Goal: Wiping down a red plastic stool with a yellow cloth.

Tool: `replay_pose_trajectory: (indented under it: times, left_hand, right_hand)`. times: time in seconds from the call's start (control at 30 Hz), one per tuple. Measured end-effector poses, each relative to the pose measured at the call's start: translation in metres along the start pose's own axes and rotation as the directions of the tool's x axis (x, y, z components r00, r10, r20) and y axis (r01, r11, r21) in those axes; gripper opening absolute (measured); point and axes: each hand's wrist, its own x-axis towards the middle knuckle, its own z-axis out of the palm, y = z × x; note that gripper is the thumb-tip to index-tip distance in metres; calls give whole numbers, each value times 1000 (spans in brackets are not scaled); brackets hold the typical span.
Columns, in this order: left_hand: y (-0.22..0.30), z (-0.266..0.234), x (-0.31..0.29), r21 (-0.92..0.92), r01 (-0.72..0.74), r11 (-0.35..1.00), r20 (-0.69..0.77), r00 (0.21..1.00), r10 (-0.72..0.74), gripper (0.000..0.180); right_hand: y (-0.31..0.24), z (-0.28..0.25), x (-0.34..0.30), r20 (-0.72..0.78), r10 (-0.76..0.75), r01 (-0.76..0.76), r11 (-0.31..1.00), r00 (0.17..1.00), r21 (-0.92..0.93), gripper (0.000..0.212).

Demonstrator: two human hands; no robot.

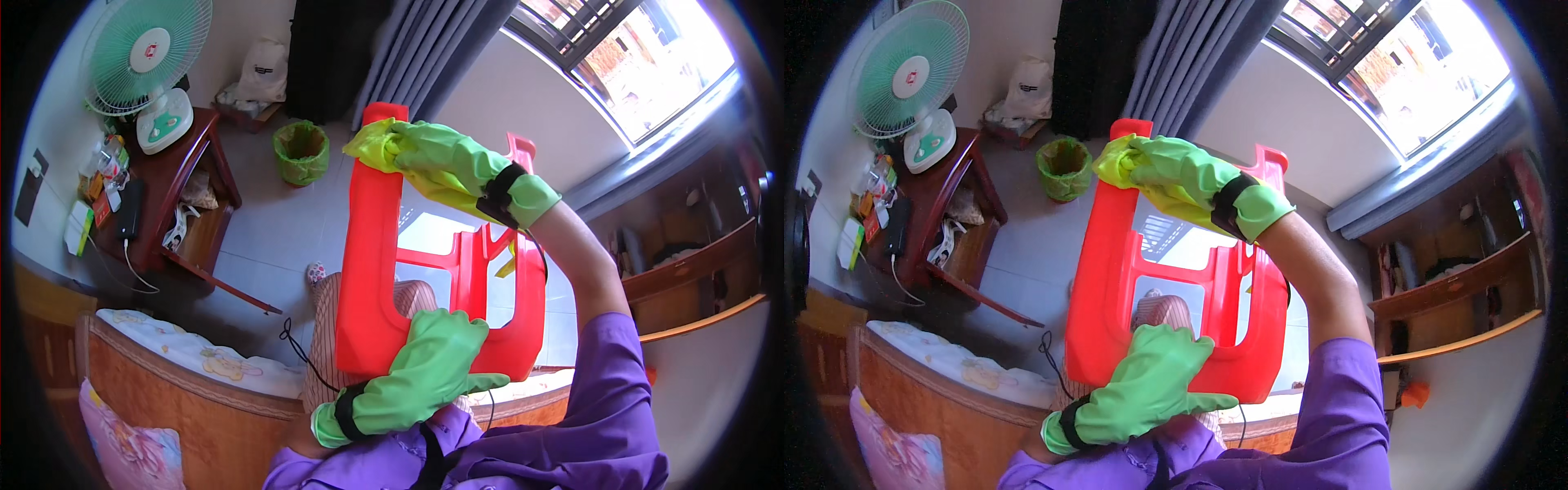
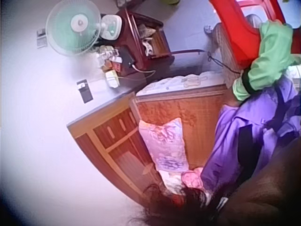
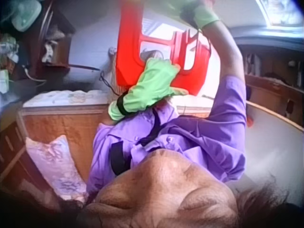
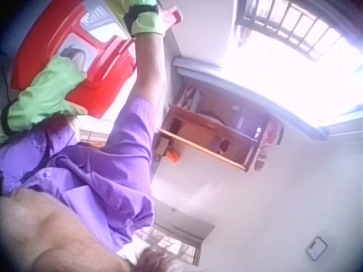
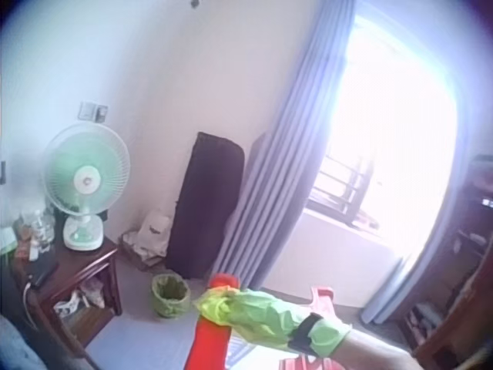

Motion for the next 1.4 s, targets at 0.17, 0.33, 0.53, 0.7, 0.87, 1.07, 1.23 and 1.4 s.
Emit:
replay_pose_trajectory:
  times: [0.17,0.33,0.53,0.7,0.87,1.07,1.23,1.4]
  left_hand:
    - [5,-4,0,26,0,1000,-16,1000,1,53]
    - [14,7,-3,254,-11,967,69,998,-6,65]
    - [10,-1,2,33,47,998,190,980,-52,68]
    - [6,0,-2,15,28,999,101,994,-30,67]
    - [7,-6,-1,121,19,992,186,982,-42,68]
    - [-4,10,-14,30,-32,999,200,979,26,68]
    - [4,-7,0,109,-25,994,188,982,4,69]
    - [12,-9,7,50,-14,999,193,981,4,69]
  right_hand:
    - [-27,0,23,159,564,-585,791,811,177,31]
    - [-11,17,12,178,589,-594,652,788,472,32]
    - [-4,23,7,149,584,-563,634,798,531,33]
    - [7,20,-15,-23,315,-286,886,949,365,38]
    - [3,16,-19,12,283,-282,959,959,-24,36]
    - [82,78,-60,64,468,-333,521,882,786,34]
    - [-3,-4,2,365,564,-601,799,740,-18,38]
    - [2,-25,-32,300,628,-688,706,718,170,42]
